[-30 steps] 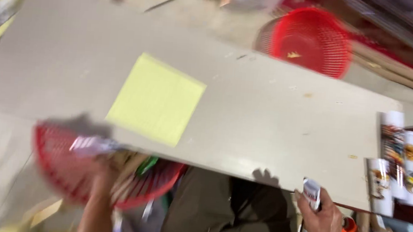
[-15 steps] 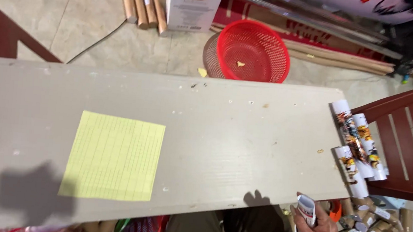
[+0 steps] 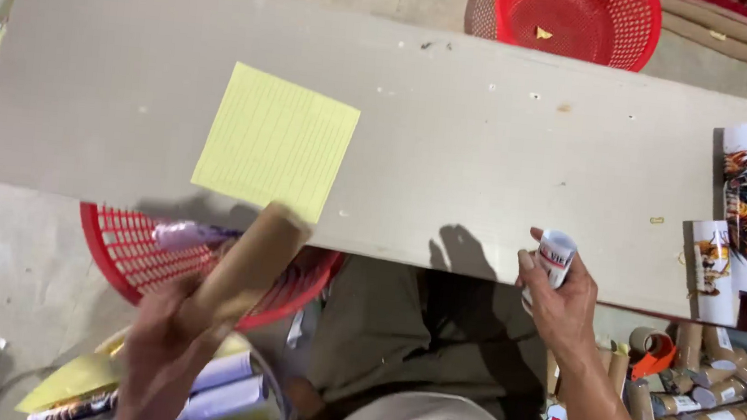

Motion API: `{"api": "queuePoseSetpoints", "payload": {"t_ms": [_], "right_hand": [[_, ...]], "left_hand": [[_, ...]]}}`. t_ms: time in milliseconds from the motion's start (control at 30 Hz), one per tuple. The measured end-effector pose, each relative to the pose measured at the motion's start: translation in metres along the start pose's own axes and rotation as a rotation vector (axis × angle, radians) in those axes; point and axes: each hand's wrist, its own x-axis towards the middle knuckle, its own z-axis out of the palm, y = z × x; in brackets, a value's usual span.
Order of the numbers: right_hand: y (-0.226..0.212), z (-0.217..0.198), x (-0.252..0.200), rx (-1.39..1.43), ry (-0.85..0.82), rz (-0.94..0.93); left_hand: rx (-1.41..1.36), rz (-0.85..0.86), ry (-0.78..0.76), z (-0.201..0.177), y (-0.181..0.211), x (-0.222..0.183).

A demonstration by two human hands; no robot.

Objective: Assembling and labeling cardboard tubes for firework casings, including inserting paper and sealing ends.

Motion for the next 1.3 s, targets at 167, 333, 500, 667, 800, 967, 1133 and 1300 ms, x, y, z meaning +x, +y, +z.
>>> {"api": "queuePoseSetpoints", "payload": {"t_ms": [167, 333, 500, 667, 800, 967, 1133, 1300], "right_hand": [[-0.003, -0.02, 0.01, 0.472, -0.122, -0.227], [0.0, -0.041, 0.024, 0.734, -0.174, -0.098], [0.012, -0.037, 0.039, 0.669, -0.247, -0.011], [-0.007, -0.016, 0.045, -0.005, -0.206, -0.088], [-0.028, 0.003, 0.054, -0.28, -0.167, -0.177], [-0.051, 0.013, 0.062, -0.324, -0.19, -0.294], [-0.089, 0.05, 0.06, -0.398, -0.3, -0.482], [-0.116, 0.126, 0.055, -0.315, -0.527, -0.558]], "left_hand": [[-0.022, 0.002, -0.359, 0.151, 0.059, 0.049], [0.203, -0.036, -0.646, 0.246, 0.076, 0.095], [0.897, 0.559, -0.575, 0.282, 0.014, 0.121], [0.776, 0.488, -0.602, 0.276, -0.008, 0.117], [0.815, 0.525, -0.329, 0.233, 0.003, 0.127], [1.162, 0.271, -0.094, 0.179, -0.028, 0.149], [1.199, 0.358, -0.184, 0.169, -0.089, 0.155], [1.311, 0.659, -0.075, 0.15, -0.024, 0.115]]}}
